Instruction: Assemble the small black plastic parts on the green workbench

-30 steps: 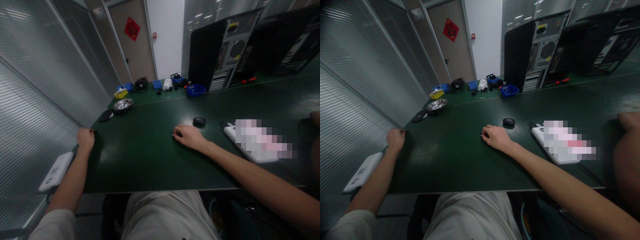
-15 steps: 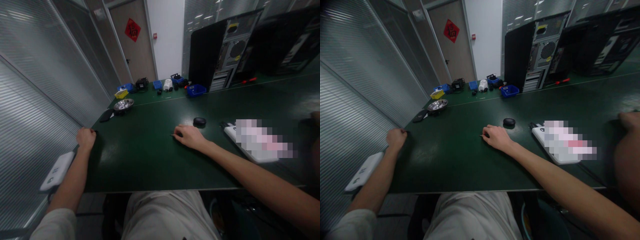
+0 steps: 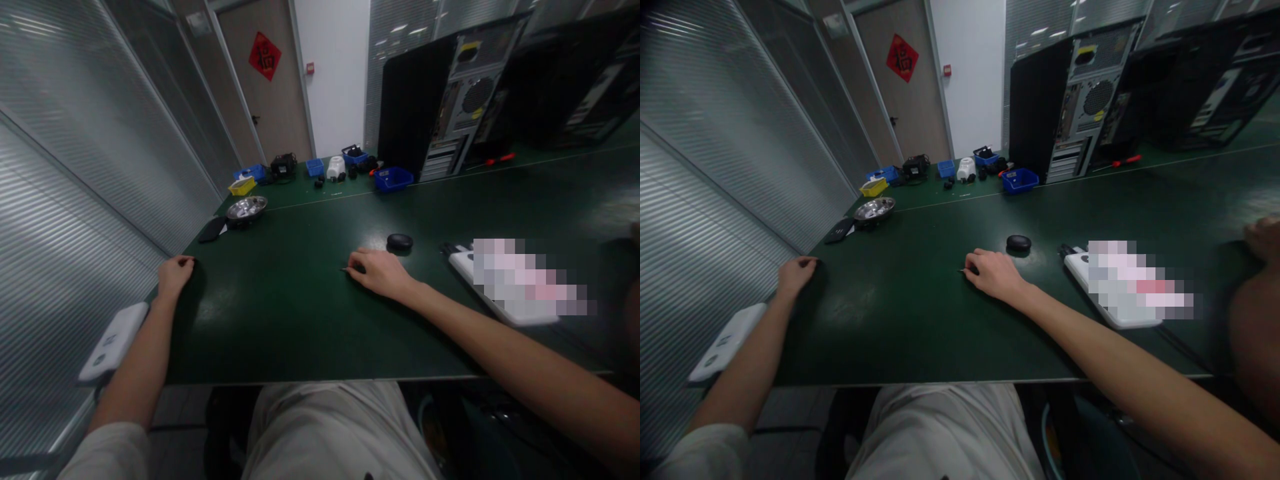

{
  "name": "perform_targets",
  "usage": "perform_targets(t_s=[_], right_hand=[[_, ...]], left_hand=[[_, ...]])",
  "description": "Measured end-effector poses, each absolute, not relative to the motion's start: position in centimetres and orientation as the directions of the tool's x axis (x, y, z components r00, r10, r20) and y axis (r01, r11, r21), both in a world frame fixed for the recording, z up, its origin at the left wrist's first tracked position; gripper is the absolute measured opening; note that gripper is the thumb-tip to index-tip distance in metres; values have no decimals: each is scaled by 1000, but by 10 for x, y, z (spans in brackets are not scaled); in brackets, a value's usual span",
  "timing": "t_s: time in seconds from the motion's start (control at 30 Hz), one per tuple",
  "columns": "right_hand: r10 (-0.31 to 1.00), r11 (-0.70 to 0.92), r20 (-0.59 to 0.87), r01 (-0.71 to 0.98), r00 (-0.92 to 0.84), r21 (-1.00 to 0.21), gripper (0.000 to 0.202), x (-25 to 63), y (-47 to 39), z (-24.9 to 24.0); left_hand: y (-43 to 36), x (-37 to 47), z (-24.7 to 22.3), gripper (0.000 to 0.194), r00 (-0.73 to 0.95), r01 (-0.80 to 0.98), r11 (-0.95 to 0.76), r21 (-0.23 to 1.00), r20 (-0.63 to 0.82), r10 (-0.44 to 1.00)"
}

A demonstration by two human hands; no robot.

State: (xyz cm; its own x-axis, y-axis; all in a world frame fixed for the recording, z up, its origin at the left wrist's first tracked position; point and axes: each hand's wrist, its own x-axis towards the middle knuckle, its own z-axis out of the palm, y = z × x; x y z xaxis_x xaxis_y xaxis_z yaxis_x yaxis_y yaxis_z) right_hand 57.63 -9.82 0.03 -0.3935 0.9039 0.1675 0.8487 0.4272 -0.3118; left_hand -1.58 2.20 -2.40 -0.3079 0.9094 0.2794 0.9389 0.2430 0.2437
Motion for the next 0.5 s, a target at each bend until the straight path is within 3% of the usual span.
perform_targets(t_s=[0.33,0.5], right_hand=[[905,422,184,861,-384,-283,17,575,-98,-1],[904,427,179,852,-389,-304,20,576,-100,2]], left_hand=[[19,-12,-16,40,-438,842,327,430,188,879],[22,-16,-19,42,-381,885,291,363,204,902]])
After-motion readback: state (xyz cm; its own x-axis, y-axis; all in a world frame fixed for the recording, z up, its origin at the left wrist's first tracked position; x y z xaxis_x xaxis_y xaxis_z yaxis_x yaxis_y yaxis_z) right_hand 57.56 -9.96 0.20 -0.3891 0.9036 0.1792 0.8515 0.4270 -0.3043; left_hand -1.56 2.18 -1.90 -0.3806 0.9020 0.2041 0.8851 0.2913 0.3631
